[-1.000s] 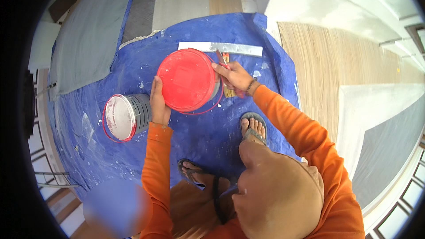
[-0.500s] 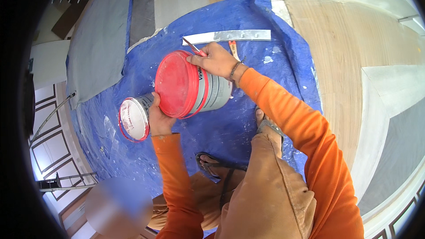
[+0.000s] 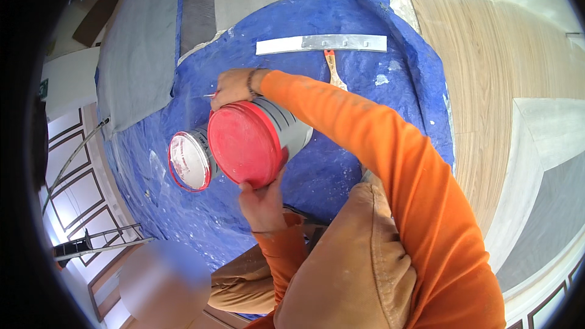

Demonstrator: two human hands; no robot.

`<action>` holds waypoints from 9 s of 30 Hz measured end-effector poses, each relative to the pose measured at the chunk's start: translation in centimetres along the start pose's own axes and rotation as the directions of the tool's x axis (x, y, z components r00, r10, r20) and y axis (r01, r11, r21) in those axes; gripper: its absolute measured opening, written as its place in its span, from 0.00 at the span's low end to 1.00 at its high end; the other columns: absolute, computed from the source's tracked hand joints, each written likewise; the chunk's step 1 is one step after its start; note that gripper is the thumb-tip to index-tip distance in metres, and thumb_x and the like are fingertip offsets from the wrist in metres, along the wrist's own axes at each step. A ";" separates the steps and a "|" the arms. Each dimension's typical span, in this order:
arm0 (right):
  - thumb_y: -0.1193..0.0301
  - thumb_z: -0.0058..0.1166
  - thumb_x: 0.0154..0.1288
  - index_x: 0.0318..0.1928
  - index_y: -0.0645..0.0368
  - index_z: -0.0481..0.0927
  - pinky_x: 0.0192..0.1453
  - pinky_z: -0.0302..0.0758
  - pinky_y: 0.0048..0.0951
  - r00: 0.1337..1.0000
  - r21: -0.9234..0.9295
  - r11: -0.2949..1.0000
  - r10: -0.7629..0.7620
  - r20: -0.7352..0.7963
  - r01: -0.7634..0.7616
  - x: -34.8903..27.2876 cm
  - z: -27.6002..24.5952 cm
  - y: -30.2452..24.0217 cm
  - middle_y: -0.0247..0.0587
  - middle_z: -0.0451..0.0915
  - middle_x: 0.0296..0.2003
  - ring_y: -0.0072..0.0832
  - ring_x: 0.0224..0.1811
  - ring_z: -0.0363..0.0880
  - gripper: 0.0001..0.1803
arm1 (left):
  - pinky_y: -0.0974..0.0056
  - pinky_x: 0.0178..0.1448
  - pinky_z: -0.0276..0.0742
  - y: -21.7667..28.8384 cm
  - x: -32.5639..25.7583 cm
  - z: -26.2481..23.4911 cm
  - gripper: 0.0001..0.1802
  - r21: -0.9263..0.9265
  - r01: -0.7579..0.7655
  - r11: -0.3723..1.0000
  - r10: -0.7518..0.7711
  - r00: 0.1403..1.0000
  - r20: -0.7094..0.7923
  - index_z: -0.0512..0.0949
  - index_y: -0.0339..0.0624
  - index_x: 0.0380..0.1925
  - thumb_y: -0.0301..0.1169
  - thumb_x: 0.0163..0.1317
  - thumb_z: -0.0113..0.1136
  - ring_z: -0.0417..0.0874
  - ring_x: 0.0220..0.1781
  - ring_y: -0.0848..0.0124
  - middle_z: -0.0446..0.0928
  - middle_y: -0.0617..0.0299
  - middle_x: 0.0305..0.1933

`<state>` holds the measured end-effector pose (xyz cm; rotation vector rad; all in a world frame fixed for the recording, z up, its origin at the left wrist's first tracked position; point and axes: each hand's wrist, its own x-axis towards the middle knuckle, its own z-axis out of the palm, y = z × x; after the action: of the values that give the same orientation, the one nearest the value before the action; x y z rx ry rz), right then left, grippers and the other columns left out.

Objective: The person opens a red paint bucket using a utility knife, removes the lid, and stirs the white paint inside with a metal mixing stick. The person then pours the mixed paint into a second bucket and continues to stir the contents.

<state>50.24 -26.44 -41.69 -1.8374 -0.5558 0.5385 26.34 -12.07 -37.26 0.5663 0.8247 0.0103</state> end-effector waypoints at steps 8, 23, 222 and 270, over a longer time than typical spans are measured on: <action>0.31 0.62 0.62 0.36 0.62 0.93 0.42 0.80 0.44 0.997 0.109 0.991 0.077 0.030 -0.080 1.6 -0.4 3.2 0.48 0.88 0.29 0.39 0.33 0.86 0.40 | 0.40 0.83 0.65 -0.7 -1.3 0.9 0.28 0.363 -0.037 0.931 0.103 0.981 -0.166 0.67 0.39 0.76 0.41 0.82 0.52 0.66 0.81 0.52 0.65 0.49 0.79; 0.48 0.73 0.69 0.55 0.56 0.77 0.31 0.77 0.33 0.829 0.571 0.806 0.207 -0.520 0.157 -17.3 8.2 3.3 0.37 0.82 0.24 0.25 0.24 0.83 0.30 | 0.49 0.75 0.79 6.2 11.0 1.5 0.33 0.618 -0.349 0.704 -0.005 0.869 0.495 0.66 0.39 0.78 0.45 0.83 0.56 0.78 0.73 0.58 0.75 0.52 0.74; 0.57 0.45 0.86 0.44 0.58 0.72 0.11 0.60 0.26 0.858 0.837 0.296 0.393 0.332 -0.460 -23.4 1.2 -0.2 0.29 0.65 0.16 0.18 0.09 0.62 0.17 | 0.59 0.65 0.83 3.3 17.2 17.3 0.13 0.484 -0.871 -0.089 -0.769 0.369 0.522 0.86 0.35 0.52 0.32 0.76 0.64 0.92 0.57 0.61 0.91 0.52 0.56; 0.55 0.45 0.85 0.44 0.53 0.72 0.11 0.59 0.28 0.830 0.911 0.053 0.435 0.348 -0.409 -23.8 1.9 -2.2 0.27 0.64 0.15 0.19 0.09 0.61 0.16 | 0.62 0.68 0.80 3.3 17.9 16.7 0.13 0.625 -0.779 -0.051 -0.757 0.439 0.485 0.87 0.34 0.54 0.28 0.75 0.64 0.88 0.60 0.67 0.90 0.54 0.57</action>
<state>30.11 -38.84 -37.92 -0.6263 0.4321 0.9832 50.95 -13.14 -38.97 1.9319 -0.7351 -1.0556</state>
